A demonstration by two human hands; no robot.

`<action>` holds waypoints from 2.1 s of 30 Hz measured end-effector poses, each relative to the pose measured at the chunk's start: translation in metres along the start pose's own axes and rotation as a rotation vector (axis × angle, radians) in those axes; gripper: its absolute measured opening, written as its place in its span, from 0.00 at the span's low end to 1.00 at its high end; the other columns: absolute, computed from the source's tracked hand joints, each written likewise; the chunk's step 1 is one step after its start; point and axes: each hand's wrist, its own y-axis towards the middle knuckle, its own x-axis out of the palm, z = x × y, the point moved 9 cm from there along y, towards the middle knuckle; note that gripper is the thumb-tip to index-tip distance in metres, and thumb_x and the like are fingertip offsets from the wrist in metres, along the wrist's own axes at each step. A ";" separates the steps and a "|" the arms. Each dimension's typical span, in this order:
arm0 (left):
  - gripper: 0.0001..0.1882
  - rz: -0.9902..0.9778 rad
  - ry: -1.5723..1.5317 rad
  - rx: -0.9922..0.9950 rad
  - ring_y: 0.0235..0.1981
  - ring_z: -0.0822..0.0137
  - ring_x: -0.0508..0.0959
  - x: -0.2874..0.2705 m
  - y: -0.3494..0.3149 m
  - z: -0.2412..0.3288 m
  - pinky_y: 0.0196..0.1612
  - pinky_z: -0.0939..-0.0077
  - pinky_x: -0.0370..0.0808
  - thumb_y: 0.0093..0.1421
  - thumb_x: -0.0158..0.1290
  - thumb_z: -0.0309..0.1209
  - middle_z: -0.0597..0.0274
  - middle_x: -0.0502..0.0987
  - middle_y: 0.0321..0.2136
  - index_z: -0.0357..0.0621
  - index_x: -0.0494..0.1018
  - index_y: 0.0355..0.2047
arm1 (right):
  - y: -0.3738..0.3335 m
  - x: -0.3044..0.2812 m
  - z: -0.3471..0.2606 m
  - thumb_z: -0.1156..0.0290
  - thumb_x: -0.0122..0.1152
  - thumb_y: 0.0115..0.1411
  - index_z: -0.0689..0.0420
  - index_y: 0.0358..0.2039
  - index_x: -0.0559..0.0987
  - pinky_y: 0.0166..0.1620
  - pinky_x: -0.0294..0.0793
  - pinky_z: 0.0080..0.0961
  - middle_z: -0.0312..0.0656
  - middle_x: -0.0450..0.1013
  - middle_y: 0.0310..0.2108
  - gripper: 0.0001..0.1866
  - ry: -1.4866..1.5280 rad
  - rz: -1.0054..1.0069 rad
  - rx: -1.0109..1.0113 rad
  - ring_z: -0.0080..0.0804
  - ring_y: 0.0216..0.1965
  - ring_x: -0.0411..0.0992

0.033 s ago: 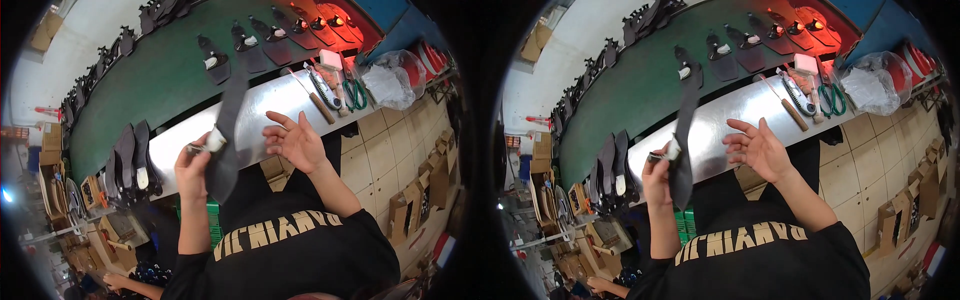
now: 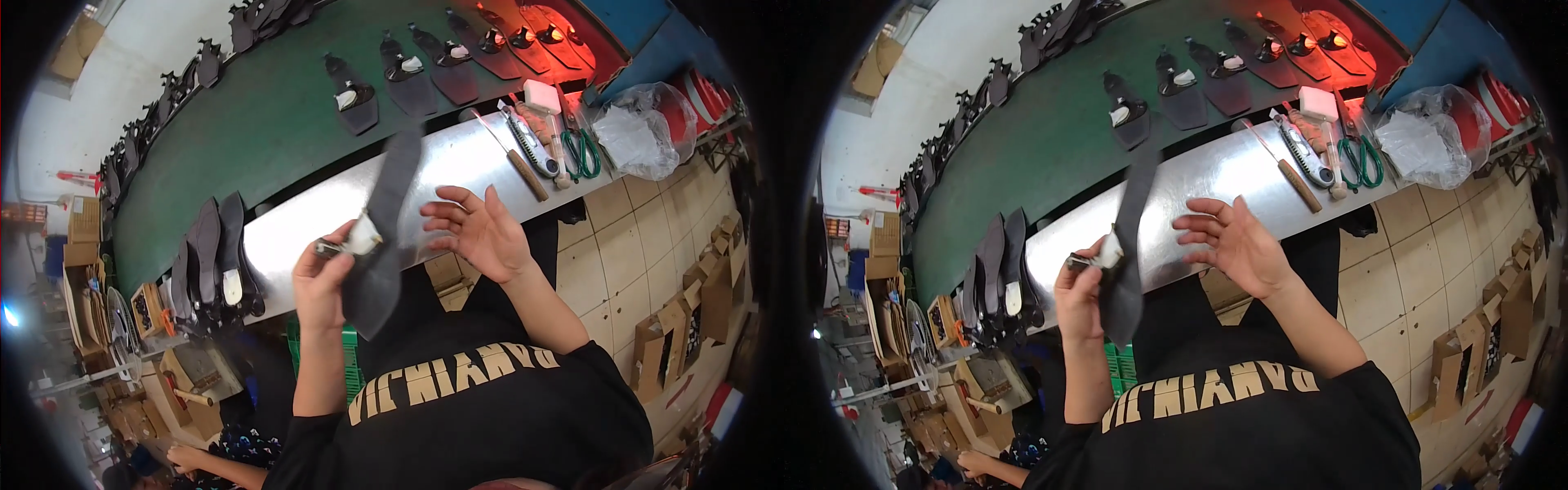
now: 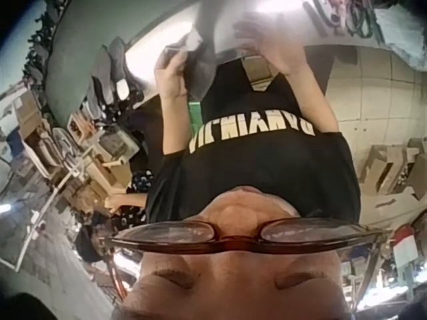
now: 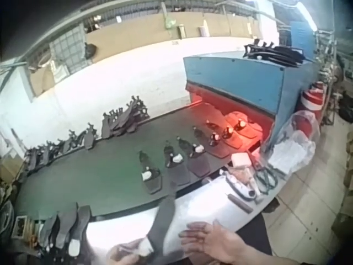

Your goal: Processing shoe soles and components on a factory assembly line.

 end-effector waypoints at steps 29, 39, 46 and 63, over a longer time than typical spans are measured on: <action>0.09 -0.115 0.828 0.546 0.29 0.68 0.78 0.078 0.001 0.033 0.35 0.76 0.73 0.53 0.61 0.22 0.58 0.82 0.27 0.39 0.82 0.36 | -0.007 0.027 0.023 0.50 0.37 0.71 0.69 0.63 0.59 0.38 0.66 0.27 0.32 0.60 0.18 0.34 0.200 -0.197 0.067 0.23 0.22 0.59; 0.04 -0.014 0.808 0.619 0.25 0.69 0.77 0.074 0.000 0.021 0.33 0.76 0.70 0.52 0.62 0.24 0.62 0.80 0.22 0.40 0.82 0.30 | -0.009 0.032 0.030 0.50 0.35 0.71 0.68 0.65 0.57 0.38 0.65 0.26 0.32 0.59 0.18 0.35 0.152 -0.170 0.109 0.22 0.22 0.59; 0.05 -0.012 0.962 0.794 0.26 0.64 0.75 0.085 -0.006 0.024 0.35 0.71 0.69 0.46 0.60 0.22 0.64 0.77 0.22 0.42 0.76 0.25 | -0.008 0.036 0.029 0.50 0.36 0.71 0.67 0.66 0.56 0.40 0.65 0.27 0.32 0.60 0.19 0.35 0.240 -0.226 0.112 0.23 0.23 0.60; 0.09 -0.167 0.903 0.806 0.31 0.66 0.81 0.106 -0.034 0.017 0.36 0.77 0.74 0.51 0.62 0.19 0.57 0.83 0.31 0.36 0.81 0.35 | -0.001 0.014 0.023 0.52 0.40 0.70 0.62 0.66 0.57 0.42 0.66 0.31 0.42 0.70 0.33 0.32 0.371 -0.136 0.052 0.28 0.27 0.66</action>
